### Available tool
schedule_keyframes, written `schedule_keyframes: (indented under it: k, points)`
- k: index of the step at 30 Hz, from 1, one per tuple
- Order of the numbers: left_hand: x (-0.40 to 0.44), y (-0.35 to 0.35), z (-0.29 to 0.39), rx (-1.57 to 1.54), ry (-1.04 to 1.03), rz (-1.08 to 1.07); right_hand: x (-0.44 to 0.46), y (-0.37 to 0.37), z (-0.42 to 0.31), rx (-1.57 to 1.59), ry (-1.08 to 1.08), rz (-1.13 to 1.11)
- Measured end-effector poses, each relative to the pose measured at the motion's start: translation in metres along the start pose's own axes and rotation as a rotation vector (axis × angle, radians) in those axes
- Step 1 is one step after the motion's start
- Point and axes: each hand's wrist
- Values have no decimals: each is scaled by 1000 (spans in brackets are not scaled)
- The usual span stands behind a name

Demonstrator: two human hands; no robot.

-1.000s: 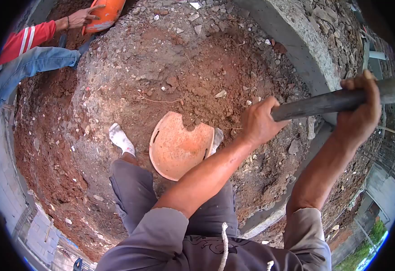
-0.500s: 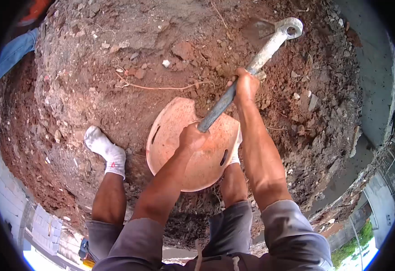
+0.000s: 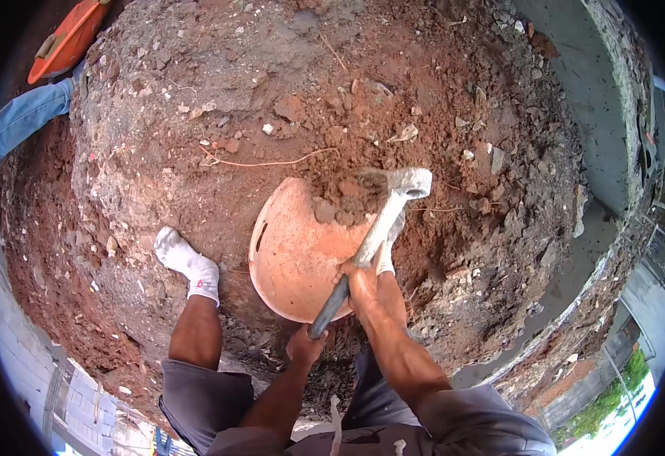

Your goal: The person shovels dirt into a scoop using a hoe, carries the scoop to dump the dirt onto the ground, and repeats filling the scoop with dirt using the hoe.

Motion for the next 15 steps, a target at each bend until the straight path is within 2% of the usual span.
schedule_keyframes:
  k: [1,3,4,5,6,7,8,9,10,11,12,14,15]
  points:
    - [2,3,12,3,-67,-20,-33,2,-10,-20,32,-18]
    - [-15,8,40,20,-180,-83,-35,38,-3,-15,173,-62]
    - [-2,18,91,84,-312,-91,-61,39,-62,25,255,10]
    - [18,11,133,-11,-683,97,-68,52,-109,139,468,-31]
    - [26,30,210,-121,-945,108,-83,65,-167,205,650,-29]
    - [38,29,276,-331,-1077,40,-95,78,-226,180,940,-58]
    - [36,44,351,-320,-1144,-45,-112,94,-280,159,1174,-73]
    - [39,48,418,-329,-1305,26,-126,112,-331,128,1339,-69]
    - [35,66,479,-286,-1422,94,-135,133,-375,197,1408,-174]
    - [39,74,524,-328,-1567,208,-131,137,-399,158,1491,-149]
    - [49,78,533,-318,-1575,260,-127,141,-423,122,1573,-123]
    - [76,81,530,-298,-1577,367,-92,120,-424,213,1606,303]
    - [107,77,491,-235,-1432,248,-48,90,-378,252,1496,182]
Point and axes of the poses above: each hand's wrist, its own x-axis towards the middle knuckle, its own y-axis out of the back of the hand, z = x × y, and after that the axes turned 6 degrees about -x, right-handed
